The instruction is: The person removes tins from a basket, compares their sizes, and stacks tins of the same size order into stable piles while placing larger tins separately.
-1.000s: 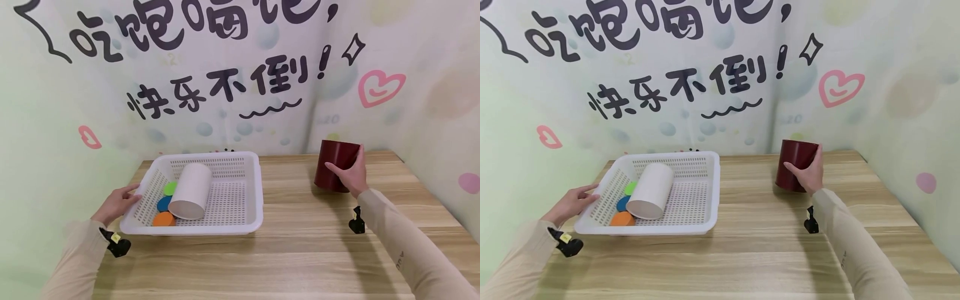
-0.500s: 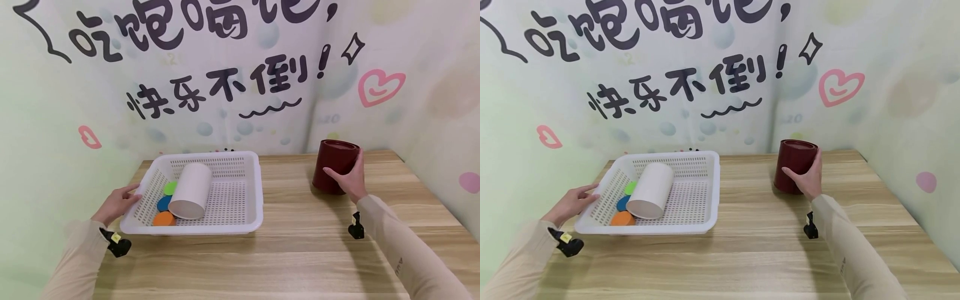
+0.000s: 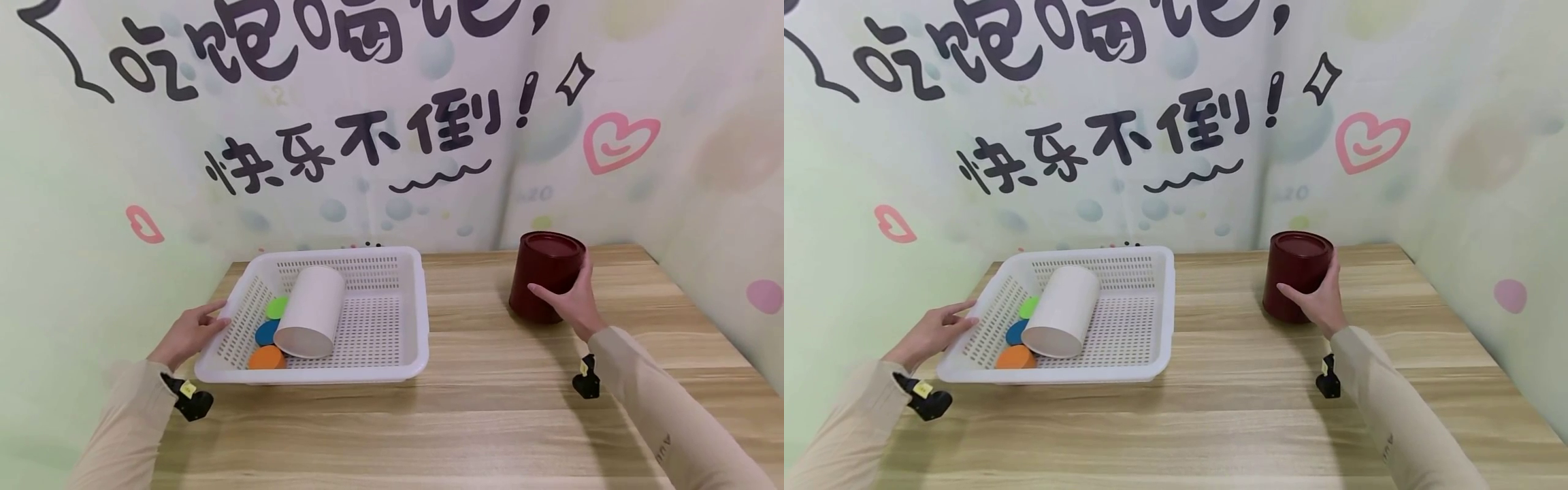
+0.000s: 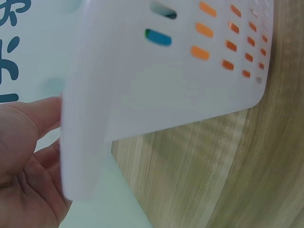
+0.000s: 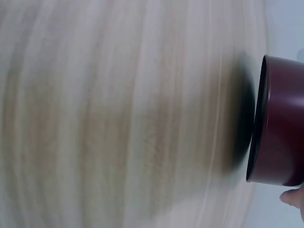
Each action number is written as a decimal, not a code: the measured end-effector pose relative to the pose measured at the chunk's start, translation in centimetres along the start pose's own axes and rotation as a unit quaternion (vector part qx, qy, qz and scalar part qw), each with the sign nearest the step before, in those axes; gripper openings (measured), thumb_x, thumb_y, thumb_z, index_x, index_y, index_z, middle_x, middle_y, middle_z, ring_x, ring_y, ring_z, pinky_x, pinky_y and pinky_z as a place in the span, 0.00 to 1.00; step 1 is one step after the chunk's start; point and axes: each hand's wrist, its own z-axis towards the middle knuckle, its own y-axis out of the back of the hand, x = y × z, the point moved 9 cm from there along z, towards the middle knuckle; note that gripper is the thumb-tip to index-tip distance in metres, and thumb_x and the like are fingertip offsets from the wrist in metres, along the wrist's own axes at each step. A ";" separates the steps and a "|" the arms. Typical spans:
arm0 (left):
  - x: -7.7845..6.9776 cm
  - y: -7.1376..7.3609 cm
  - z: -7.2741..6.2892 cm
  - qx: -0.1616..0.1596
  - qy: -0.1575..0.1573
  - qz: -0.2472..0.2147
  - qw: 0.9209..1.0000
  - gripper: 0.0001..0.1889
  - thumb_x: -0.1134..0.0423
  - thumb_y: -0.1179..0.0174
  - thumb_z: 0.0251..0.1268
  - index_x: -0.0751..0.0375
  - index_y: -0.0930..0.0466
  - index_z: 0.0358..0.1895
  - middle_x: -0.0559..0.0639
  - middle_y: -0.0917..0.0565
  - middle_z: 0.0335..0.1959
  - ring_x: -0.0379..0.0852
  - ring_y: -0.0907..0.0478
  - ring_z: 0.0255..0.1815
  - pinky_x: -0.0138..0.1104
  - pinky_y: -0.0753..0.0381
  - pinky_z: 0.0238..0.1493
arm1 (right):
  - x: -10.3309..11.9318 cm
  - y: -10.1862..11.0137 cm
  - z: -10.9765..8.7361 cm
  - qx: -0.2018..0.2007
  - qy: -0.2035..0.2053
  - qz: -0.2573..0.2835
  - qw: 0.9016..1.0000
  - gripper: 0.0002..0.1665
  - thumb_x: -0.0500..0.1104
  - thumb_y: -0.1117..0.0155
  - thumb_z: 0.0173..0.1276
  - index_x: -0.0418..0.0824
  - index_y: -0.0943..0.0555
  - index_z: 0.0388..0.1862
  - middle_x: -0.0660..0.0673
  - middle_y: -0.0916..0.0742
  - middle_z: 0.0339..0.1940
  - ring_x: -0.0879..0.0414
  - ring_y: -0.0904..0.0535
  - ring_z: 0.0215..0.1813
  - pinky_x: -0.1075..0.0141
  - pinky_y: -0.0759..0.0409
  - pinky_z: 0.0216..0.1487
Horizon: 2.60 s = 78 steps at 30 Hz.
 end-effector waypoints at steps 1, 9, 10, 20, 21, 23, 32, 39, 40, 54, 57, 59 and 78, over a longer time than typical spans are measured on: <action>0.0 0.0 0.0 0.000 0.000 0.000 1.000 0.31 0.58 0.53 0.67 0.73 0.52 0.65 0.66 0.27 0.39 0.48 0.28 0.32 0.33 0.27 0.32 | 0.0 0.0 -0.1 0.000 0.001 0.001 1.000 0.64 0.42 0.31 0.50 0.61 0.69 0.67 0.45 0.47 0.66 0.49 0.50 0.64 0.48 0.47 0.59; 0.2 0.1 0.0 -0.011 0.008 -0.001 1.000 0.32 0.56 0.52 0.66 0.72 0.50 0.65 0.66 0.27 0.40 0.48 0.28 0.32 0.33 0.28 0.32 | -0.3 0.0 -0.7 -0.004 0.014 0.007 1.000 0.60 0.41 0.30 0.50 0.60 0.64 0.67 0.43 0.45 0.65 0.49 0.49 0.64 0.49 0.48 0.59; 0.2 0.1 0.0 -0.011 0.008 -0.001 1.000 0.32 0.56 0.52 0.66 0.72 0.50 0.65 0.66 0.27 0.40 0.48 0.28 0.32 0.33 0.28 0.32 | -0.4 0.0 -0.8 -0.002 0.012 0.006 1.000 0.59 0.41 0.31 0.50 0.60 0.64 0.67 0.43 0.45 0.65 0.49 0.49 0.64 0.48 0.49 0.60; -0.1 0.0 0.0 -0.002 -0.003 0.001 1.000 0.31 0.58 0.53 0.67 0.73 0.51 0.65 0.65 0.27 0.39 0.48 0.28 0.32 0.33 0.28 0.32 | -1.4 0.2 -1.0 0.010 -0.005 0.015 1.000 0.57 0.43 0.33 0.53 0.59 0.63 0.67 0.43 0.46 0.65 0.47 0.49 0.63 0.44 0.46 0.58; -0.1 0.0 0.0 -0.002 -0.002 0.002 1.000 0.31 0.58 0.53 0.67 0.73 0.51 0.65 0.65 0.27 0.40 0.48 0.28 0.32 0.33 0.28 0.32 | -1.5 0.3 -0.8 0.009 -0.001 0.015 1.000 0.58 0.43 0.33 0.53 0.59 0.65 0.67 0.43 0.46 0.65 0.47 0.50 0.64 0.44 0.47 0.58; 0.0 0.0 0.0 -0.002 0.000 0.003 1.000 0.31 0.58 0.53 0.67 0.73 0.51 0.65 0.66 0.28 0.40 0.48 0.28 0.32 0.33 0.28 0.32 | -2.4 0.7 -0.3 0.002 0.006 0.014 1.000 0.60 0.44 0.32 0.52 0.61 0.66 0.67 0.43 0.46 0.66 0.48 0.50 0.65 0.44 0.48 0.59; 0.0 0.0 0.0 -0.002 -0.002 0.001 1.000 0.31 0.57 0.53 0.67 0.73 0.52 0.65 0.67 0.28 0.40 0.48 0.28 0.32 0.34 0.28 0.31 | -3.9 3.1 1.1 0.000 0.022 -0.015 1.000 0.61 0.47 0.32 0.51 0.67 0.69 0.66 0.47 0.50 0.70 0.48 0.54 0.69 0.42 0.54 0.60; -0.3 0.0 0.0 0.000 -0.003 0.001 1.000 0.31 0.57 0.54 0.67 0.73 0.52 0.65 0.65 0.27 0.39 0.48 0.28 0.32 0.33 0.28 0.32 | 4.3 3.7 -1.0 0.016 0.037 -0.069 0.997 0.49 0.46 0.38 0.58 0.47 0.56 0.71 0.39 0.46 0.69 0.44 0.52 0.68 0.47 0.55 0.62; -0.3 0.0 -0.1 0.000 -0.002 0.000 1.000 0.31 0.58 0.54 0.67 0.73 0.52 0.65 0.65 0.27 0.39 0.48 0.28 0.32 0.33 0.28 0.32 | 5.3 3.8 -1.2 0.020 0.041 -0.074 0.996 0.47 0.45 0.39 0.58 0.46 0.54 0.70 0.40 0.45 0.69 0.44 0.52 0.68 0.47 0.55 0.62; 0.3 -0.1 -0.3 0.002 0.008 -0.005 1.000 0.31 0.57 0.54 0.67 0.72 0.53 0.66 0.65 0.28 0.40 0.48 0.27 0.32 0.33 0.26 0.31 | 14.9 0.1 -1.0 0.098 0.068 -0.087 0.989 0.31 0.46 0.39 0.60 0.38 0.35 0.59 0.45 0.28 0.56 0.58 0.29 0.52 0.81 0.31 0.44; 0.3 -0.1 -0.2 0.000 0.006 -0.002 1.000 0.31 0.57 0.54 0.67 0.72 0.52 0.65 0.66 0.28 0.40 0.48 0.28 0.32 0.33 0.27 0.32 | 16.5 -1.5 -1.1 0.116 0.062 -0.082 0.988 0.30 0.49 0.40 0.60 0.41 0.34 0.59 0.46 0.26 0.53 0.58 0.27 0.50 0.76 0.28 0.43; 0.3 -0.1 -0.1 -0.003 0.005 0.002 1.000 0.31 0.57 0.54 0.67 0.72 0.52 0.65 0.66 0.28 0.40 0.48 0.28 0.33 0.33 0.28 0.32 | 17.6 -2.8 -1.2 0.129 0.062 -0.078 0.987 0.29 0.50 0.40 0.60 0.42 0.33 0.59 0.46 0.25 0.52 0.57 0.26 0.49 0.73 0.27 0.43; 0.5 -0.1 0.1 -0.003 0.004 -0.004 1.000 0.31 0.57 0.53 0.67 0.72 0.52 0.66 0.64 0.28 0.39 0.48 0.28 0.32 0.33 0.27 0.32 | 21.9 -17.4 -0.3 0.247 0.120 -0.042 0.961 0.24 0.38 0.38 0.58 0.35 0.29 0.53 0.41 0.22 0.49 0.52 0.25 0.48 0.63 0.27 0.46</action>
